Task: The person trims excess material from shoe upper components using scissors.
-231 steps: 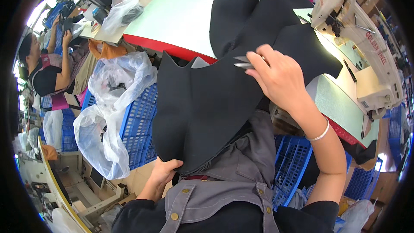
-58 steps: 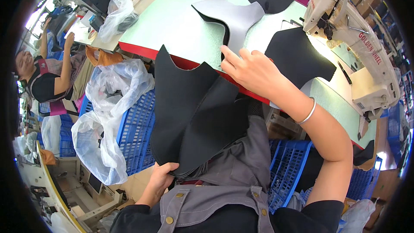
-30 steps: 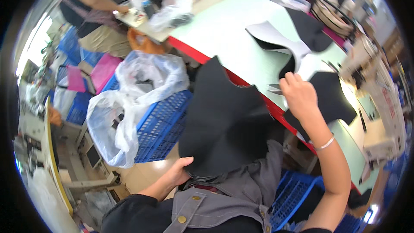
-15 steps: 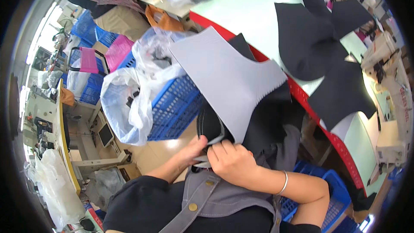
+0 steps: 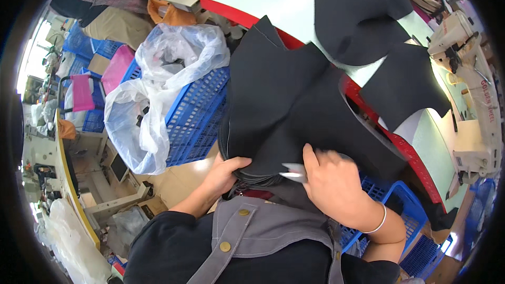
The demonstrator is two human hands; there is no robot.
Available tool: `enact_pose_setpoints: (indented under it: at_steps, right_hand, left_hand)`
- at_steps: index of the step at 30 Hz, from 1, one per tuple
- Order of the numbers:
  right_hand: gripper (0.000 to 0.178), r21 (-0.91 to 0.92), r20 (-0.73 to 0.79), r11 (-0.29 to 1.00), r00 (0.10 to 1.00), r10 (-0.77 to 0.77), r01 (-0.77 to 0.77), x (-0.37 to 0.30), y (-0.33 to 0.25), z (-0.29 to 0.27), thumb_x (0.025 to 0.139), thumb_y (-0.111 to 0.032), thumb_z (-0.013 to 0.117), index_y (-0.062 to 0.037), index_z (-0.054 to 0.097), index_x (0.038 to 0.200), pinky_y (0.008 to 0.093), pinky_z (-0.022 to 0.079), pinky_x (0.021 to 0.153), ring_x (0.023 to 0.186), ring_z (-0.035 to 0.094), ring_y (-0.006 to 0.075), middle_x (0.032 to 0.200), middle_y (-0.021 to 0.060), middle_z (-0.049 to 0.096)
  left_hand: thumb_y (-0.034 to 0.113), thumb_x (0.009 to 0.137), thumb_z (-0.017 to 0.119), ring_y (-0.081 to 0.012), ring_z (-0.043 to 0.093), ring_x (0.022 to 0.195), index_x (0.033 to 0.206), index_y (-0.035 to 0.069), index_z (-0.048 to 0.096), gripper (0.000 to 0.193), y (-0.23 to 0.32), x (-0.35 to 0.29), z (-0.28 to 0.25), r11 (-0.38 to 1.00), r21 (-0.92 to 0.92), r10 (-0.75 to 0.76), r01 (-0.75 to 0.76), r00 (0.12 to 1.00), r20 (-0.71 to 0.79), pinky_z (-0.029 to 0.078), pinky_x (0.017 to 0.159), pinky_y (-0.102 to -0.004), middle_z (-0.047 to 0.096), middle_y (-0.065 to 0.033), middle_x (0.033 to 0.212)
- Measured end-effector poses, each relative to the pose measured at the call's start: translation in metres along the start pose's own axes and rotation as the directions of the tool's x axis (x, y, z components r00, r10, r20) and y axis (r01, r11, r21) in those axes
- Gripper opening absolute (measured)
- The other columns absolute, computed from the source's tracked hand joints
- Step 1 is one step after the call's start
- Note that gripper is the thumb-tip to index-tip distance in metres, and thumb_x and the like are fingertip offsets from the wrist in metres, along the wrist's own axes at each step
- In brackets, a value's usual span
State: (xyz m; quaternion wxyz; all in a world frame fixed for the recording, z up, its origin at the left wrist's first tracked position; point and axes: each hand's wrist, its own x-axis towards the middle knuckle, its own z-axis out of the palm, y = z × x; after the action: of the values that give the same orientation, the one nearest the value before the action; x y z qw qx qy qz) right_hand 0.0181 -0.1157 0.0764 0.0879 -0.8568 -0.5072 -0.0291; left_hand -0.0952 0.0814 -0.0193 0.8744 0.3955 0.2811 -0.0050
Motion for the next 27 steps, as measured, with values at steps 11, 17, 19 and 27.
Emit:
enact_pose_setpoints:
  at_steps: [11, 17, 19, 27]
  right_hand:
    - [0.045, -0.162, -0.326, 0.957, 0.928, 0.178, -0.241, 0.028, 0.087, -0.04, 0.071, -0.031, 0.071, -0.0052, 0.052, 0.103, 0.0349, 0.044, 0.057, 0.066, 0.056, 0.0259, 0.079, 0.0088, 0.053]
    - [0.029, -0.438, -0.332, 0.891, 0.942, -0.039, -0.117, 0.049, 0.114, -0.006, 0.073, -0.026, 0.069, -0.0092, 0.054, 0.092, 0.0262, 0.04, 0.051, 0.064, 0.05, 0.0151, 0.083, 0.0016, 0.051]
    - [0.027, -0.509, -0.351, 0.855, 0.931, -0.105, -0.095, 0.05, 0.119, 0.004, 0.074, -0.026, 0.068, -0.009, 0.055, 0.091, 0.0257, 0.04, 0.051, 0.064, 0.05, 0.0144, 0.087, 0.0013, 0.054]
    - [0.024, -0.507, -0.34, 0.862, 0.922, -0.187, -0.013, 0.066, 0.134, 0.04, 0.077, -0.025, 0.065, -0.0059, 0.056, 0.088, 0.0249, 0.046, 0.055, 0.066, 0.057, 0.0125, 0.088, 0.0064, 0.064]
  left_hand:
    - [-0.008, 0.065, 0.052, -0.0256, 0.056, 0.104, 0.12, -0.003, 0.049, 0.055, 0.002, 0.001, -0.007, 0.998, 0.032, -0.051, 0.053, 0.997, -0.049, 0.045, 0.091, -0.0366, 0.056, -0.0126, 0.115]
    - [-0.008, 0.066, 0.053, -0.0259, 0.056, 0.104, 0.119, -0.003, 0.05, 0.054, -0.002, 0.001, -0.011, 0.998, 0.028, -0.048, 0.049, 0.999, -0.023, 0.045, 0.091, -0.0372, 0.056, -0.013, 0.115]
    - [-0.008, 0.066, 0.053, -0.026, 0.056, 0.105, 0.119, -0.003, 0.05, 0.054, -0.001, 0.0, -0.011, 0.998, 0.034, -0.061, 0.062, 0.998, -0.031, 0.045, 0.091, -0.0372, 0.056, -0.0131, 0.115]
    - [-0.008, 0.066, 0.053, -0.0259, 0.055, 0.106, 0.12, -0.003, 0.049, 0.055, 0.002, 0.001, -0.01, 0.996, 0.046, -0.072, 0.073, 0.997, -0.026, 0.044, 0.093, -0.0374, 0.055, -0.0135, 0.117]
